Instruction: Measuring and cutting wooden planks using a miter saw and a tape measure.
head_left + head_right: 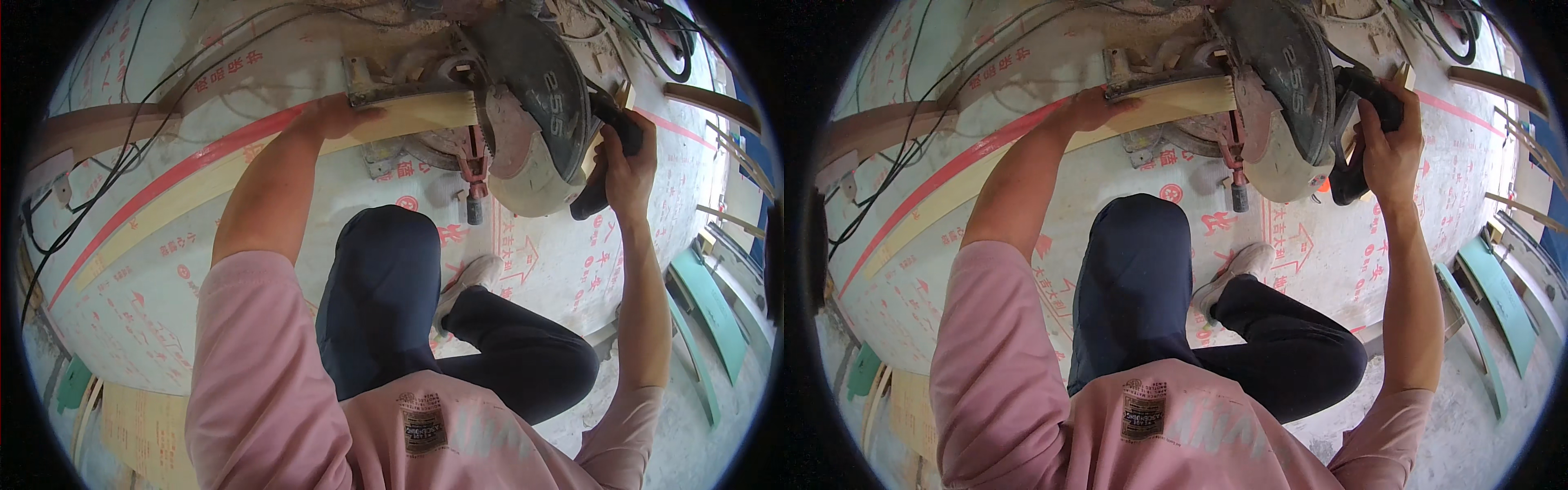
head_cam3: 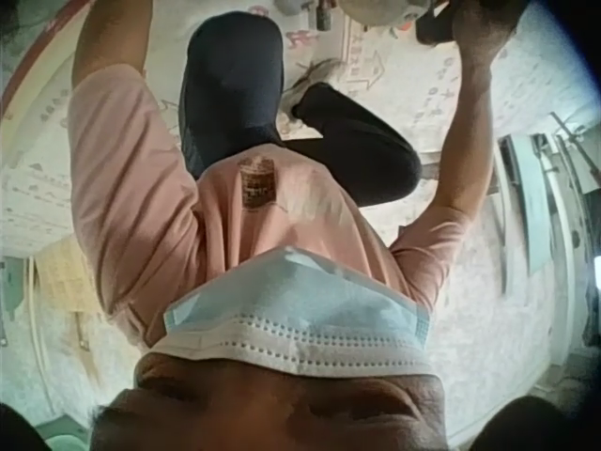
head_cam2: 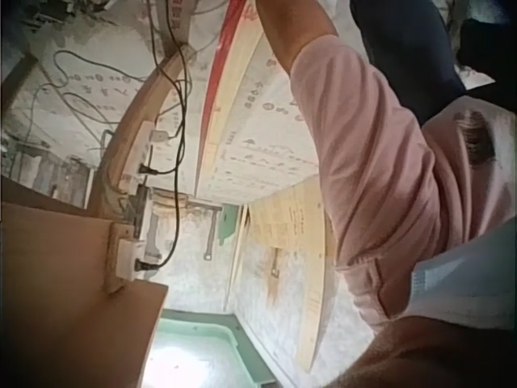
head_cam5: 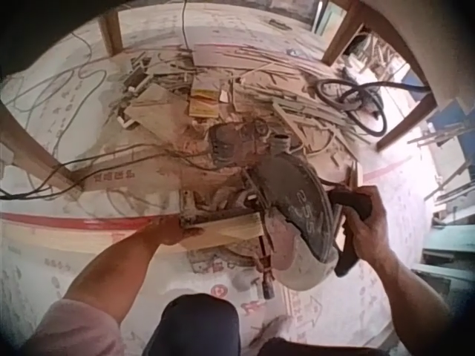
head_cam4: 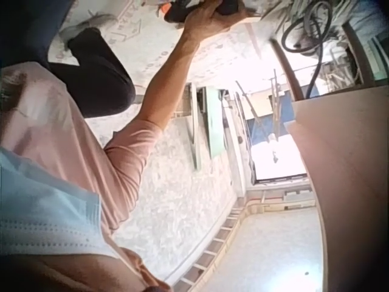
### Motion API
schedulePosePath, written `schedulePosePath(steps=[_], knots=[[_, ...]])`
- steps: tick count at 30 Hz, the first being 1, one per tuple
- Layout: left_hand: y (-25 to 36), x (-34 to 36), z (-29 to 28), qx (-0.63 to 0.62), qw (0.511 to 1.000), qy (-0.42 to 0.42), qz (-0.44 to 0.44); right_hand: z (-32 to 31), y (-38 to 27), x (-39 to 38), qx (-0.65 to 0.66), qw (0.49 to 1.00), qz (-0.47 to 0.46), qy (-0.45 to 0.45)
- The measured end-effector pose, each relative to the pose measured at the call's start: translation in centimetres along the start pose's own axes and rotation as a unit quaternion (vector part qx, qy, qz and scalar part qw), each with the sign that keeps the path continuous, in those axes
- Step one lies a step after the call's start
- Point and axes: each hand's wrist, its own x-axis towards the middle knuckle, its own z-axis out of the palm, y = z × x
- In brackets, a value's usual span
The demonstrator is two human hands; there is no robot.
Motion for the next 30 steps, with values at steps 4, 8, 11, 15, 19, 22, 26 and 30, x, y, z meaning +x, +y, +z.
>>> schedulePosePath(steps=[4,8,11,15,19,22,26,30], knots=[[-0.9,0.2,0.4,0.013,0.999,0.010,-0.032,0.1,-0.5,0.1,0.010,1.000,0.005,-0.003],[-0.7,-0.1,0.3,-0.002,0.999,0.045,0.019,0.1,-0.5,0.2,-0.002,1.000,-0.005,-0.002],[-0.7,0.0,0.5,0.040,0.998,0.046,-0.002,0.2,-0.9,0.1,0.001,1.000,0.017,-0.005],[-0.2,0.3,0.1,0.039,0.999,0.001,-0.030,0.1,-0.5,0.1,0.005,1.000,0.011,0.002],[-1.1,0.2,0.3,0.023,1.000,0.004,-0.011,-0.1,-1.4,0.5,-0.013,0.999,0.030,-0.012],[-0.8,0.3,0.3,0.016,1.000,-0.003,-0.018,-0.1,-0.9,0.5,0.013,1.000,0.002,-0.008],[0.7,-0.3,-0.2,0.071,0.996,-0.018,-0.056,-0.2,-0.7,0.5,-0.014,1.000,-0.009,0.002],[-0.7,0.1,0.4,0.052,0.998,0.016,-0.009,-0.3,-0.9,0.5,-0.018,1.000,0.011,-0.014]])
